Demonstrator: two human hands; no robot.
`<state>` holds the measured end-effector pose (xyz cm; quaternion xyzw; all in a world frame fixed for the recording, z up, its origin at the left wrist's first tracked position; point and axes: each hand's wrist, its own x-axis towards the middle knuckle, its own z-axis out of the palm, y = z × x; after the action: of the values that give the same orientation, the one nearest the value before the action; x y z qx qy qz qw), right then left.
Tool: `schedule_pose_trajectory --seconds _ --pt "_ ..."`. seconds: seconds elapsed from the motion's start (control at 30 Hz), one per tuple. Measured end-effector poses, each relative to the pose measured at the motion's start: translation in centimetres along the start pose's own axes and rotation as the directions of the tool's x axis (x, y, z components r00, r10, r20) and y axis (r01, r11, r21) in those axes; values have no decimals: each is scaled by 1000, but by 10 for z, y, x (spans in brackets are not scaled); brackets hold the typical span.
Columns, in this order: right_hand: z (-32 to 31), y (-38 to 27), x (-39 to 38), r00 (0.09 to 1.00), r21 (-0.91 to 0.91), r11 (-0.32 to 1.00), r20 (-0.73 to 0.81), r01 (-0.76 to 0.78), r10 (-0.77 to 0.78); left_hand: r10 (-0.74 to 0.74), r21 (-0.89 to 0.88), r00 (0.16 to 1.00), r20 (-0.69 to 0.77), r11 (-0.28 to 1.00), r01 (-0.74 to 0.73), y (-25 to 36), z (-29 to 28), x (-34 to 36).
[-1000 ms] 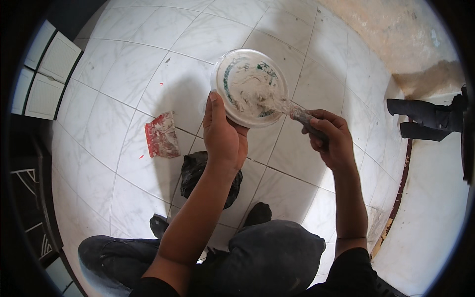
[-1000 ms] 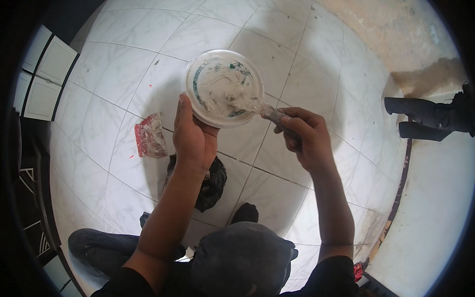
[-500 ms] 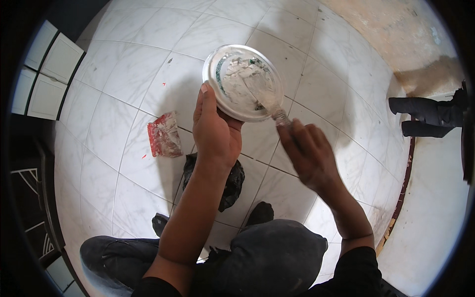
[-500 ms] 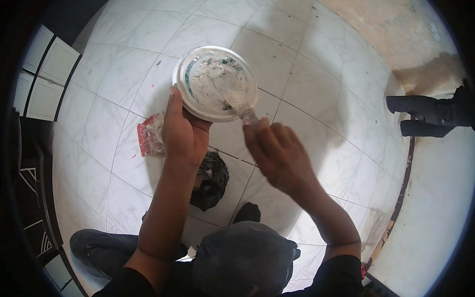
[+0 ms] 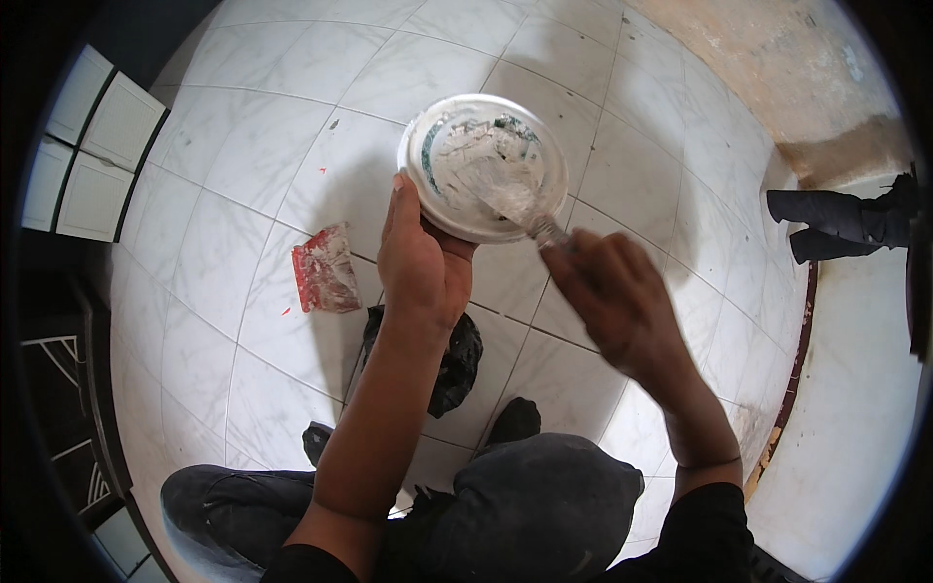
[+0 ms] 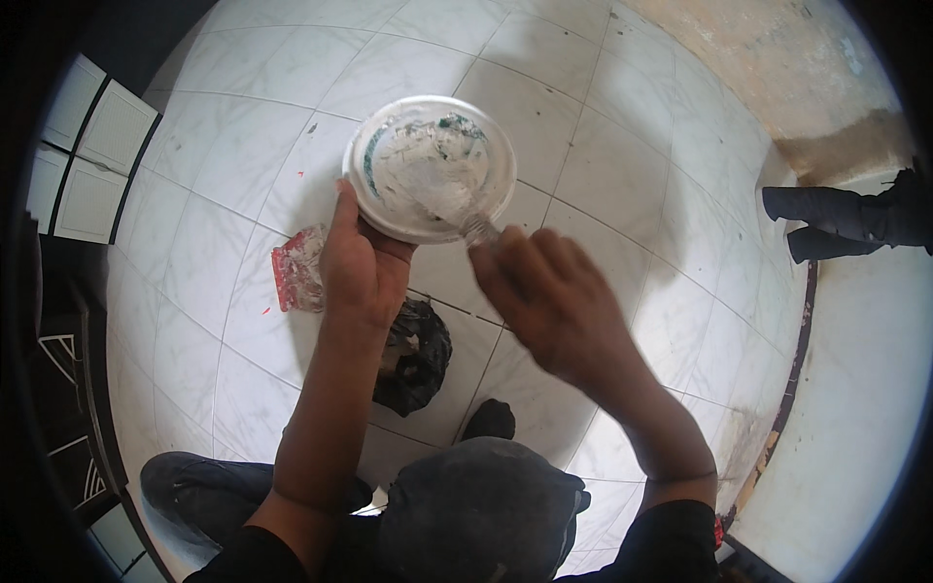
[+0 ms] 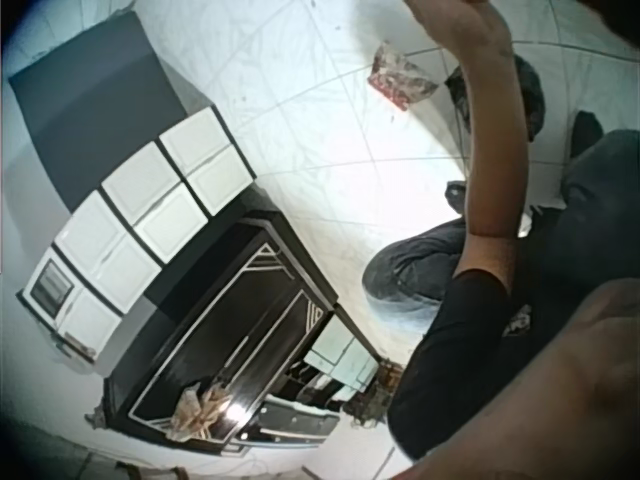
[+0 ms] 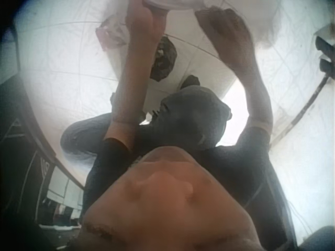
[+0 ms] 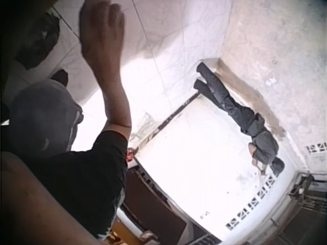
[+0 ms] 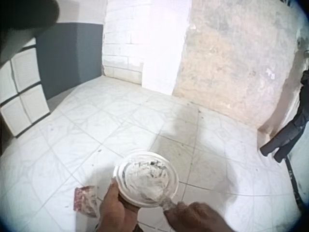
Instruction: The person mixes a white compound in a plastic container using a putty knife while sitting on the floor. They then apply the compound to a wall using the putty knife and a red plastic scraper, smoothing the surface.
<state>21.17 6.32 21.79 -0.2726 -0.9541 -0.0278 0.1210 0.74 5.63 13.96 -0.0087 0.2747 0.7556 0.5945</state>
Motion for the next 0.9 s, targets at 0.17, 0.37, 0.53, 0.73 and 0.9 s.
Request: schedule_pose_trajectory --seconds 0.17,0.37,0.53,0.73,0.9 --pt "-31 13 22 976 290 935 -4 -205 216 -4 9 1000 -22 1000 4 1 -5 -4" --pt "-21 -9 14 999 59 998 32 -13 11 -20 -8 1000 5 1000 21 3 1 -3" --pt "-20 13 28 937 512 801 25 -312 349 -16 34 1000 16 999 15 -2 -10 8" --pt "-40 63 27 798 682 508 189 -526 572 7 44 1000 11 999 -8 0 -8 6" --pt "-29 119 28 686 799 184 344 -573 642 2 83 999 44 997 -5 2 -16 8"
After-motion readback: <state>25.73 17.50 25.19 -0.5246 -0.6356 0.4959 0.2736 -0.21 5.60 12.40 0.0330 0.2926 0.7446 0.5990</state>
